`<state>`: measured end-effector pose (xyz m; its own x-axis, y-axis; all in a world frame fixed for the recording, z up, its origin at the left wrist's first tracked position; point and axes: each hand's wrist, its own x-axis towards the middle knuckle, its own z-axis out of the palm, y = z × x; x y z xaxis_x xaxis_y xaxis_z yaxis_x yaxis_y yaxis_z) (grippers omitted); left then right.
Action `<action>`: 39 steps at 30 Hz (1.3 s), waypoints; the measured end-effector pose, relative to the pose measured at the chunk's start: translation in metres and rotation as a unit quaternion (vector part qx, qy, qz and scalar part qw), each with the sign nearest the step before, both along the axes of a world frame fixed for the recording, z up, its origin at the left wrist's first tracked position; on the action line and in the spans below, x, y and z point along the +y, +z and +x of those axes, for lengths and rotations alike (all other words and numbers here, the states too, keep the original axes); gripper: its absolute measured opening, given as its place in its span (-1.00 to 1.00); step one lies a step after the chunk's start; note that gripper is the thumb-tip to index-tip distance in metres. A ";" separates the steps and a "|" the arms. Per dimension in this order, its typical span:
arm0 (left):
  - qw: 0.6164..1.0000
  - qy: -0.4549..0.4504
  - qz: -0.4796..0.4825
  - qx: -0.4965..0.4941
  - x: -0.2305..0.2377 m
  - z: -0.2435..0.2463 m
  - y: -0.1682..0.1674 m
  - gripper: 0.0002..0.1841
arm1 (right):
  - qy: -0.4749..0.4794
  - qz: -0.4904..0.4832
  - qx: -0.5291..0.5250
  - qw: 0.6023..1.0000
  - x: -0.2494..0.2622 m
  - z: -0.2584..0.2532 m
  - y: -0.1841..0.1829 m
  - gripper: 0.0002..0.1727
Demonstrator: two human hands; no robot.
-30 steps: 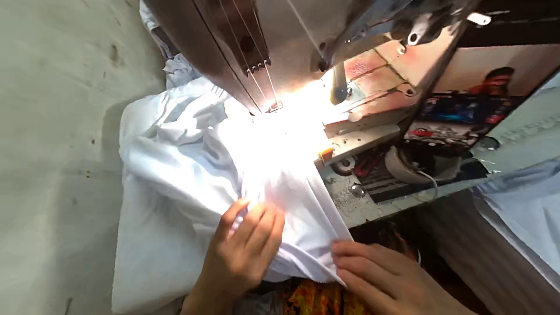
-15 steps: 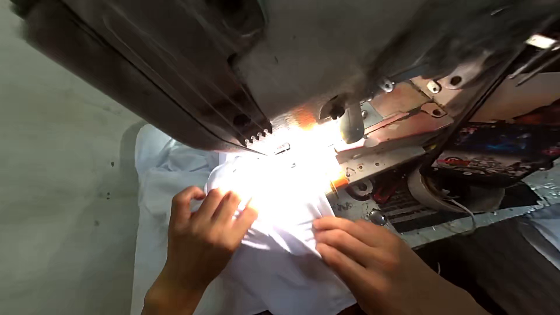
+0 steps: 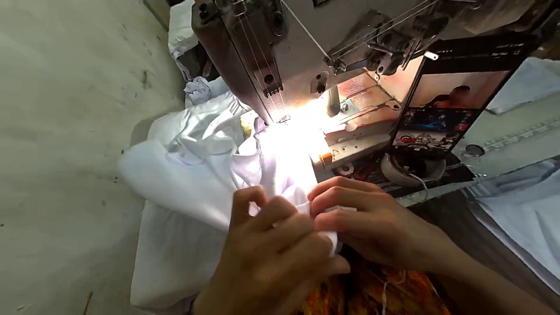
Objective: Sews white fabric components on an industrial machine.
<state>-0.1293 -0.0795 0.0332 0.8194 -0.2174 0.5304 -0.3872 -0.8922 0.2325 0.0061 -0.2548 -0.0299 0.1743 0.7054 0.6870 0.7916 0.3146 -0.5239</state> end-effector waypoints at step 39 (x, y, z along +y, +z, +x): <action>0.938 0.210 0.231 0.150 0.105 0.083 -0.015 -0.69 | -0.147 -0.088 -0.132 0.976 0.040 0.024 -0.013 -0.75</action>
